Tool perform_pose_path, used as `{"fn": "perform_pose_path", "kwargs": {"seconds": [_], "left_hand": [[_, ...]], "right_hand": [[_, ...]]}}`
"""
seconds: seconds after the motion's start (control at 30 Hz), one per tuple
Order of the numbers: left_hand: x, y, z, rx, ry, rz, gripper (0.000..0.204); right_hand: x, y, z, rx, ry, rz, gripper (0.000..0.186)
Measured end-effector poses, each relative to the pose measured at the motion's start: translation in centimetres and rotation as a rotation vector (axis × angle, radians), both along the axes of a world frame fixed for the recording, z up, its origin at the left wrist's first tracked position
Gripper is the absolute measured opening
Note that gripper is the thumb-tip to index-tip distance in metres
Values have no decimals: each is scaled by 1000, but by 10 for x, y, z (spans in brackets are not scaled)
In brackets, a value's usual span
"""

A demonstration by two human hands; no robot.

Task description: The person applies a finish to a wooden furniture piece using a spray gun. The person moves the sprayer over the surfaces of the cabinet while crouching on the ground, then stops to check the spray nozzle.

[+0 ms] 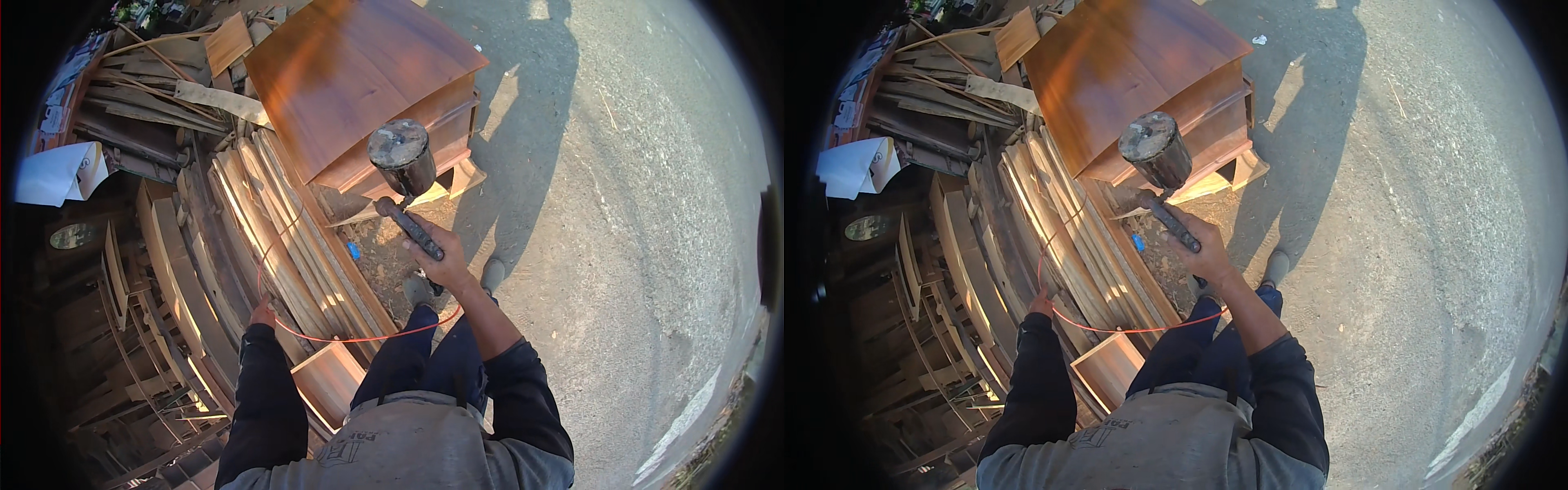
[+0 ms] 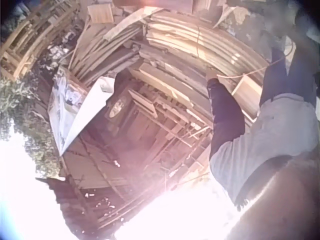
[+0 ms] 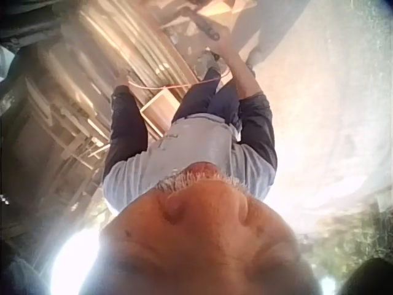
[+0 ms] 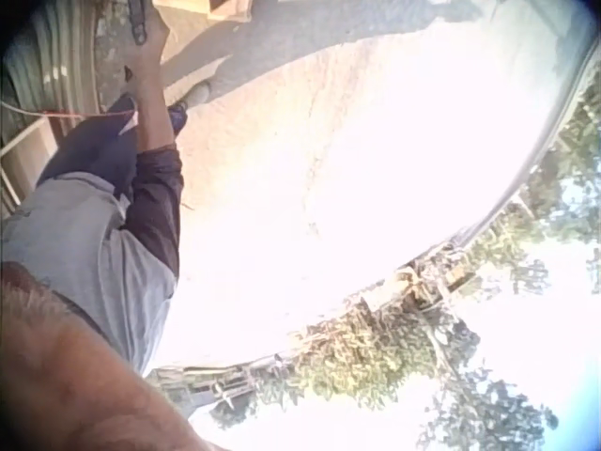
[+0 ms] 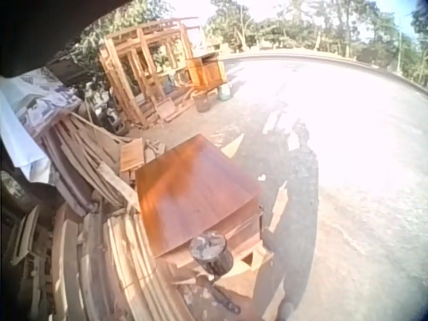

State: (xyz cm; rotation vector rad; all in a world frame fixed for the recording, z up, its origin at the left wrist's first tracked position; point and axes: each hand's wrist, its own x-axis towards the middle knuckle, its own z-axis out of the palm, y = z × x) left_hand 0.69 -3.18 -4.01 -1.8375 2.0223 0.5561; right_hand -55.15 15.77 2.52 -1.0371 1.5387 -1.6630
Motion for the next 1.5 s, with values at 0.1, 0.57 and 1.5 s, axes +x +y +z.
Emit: {"fn": "perform_pose_path", "kwargs": {"seconds": [0.1,0.57,1.5], "left_hand": [[2,0,-11,-23,-29,9,56],[-28,-17,-8,-45,-30,-96,65],[23,-37,-20,-58,106,-74,59]], "right_hand": [[-27,-5,1,54,12,-100,49],[-138,-19,-4,148,431,-664,48],[57,-9,-14,80,74,44,51]]}}
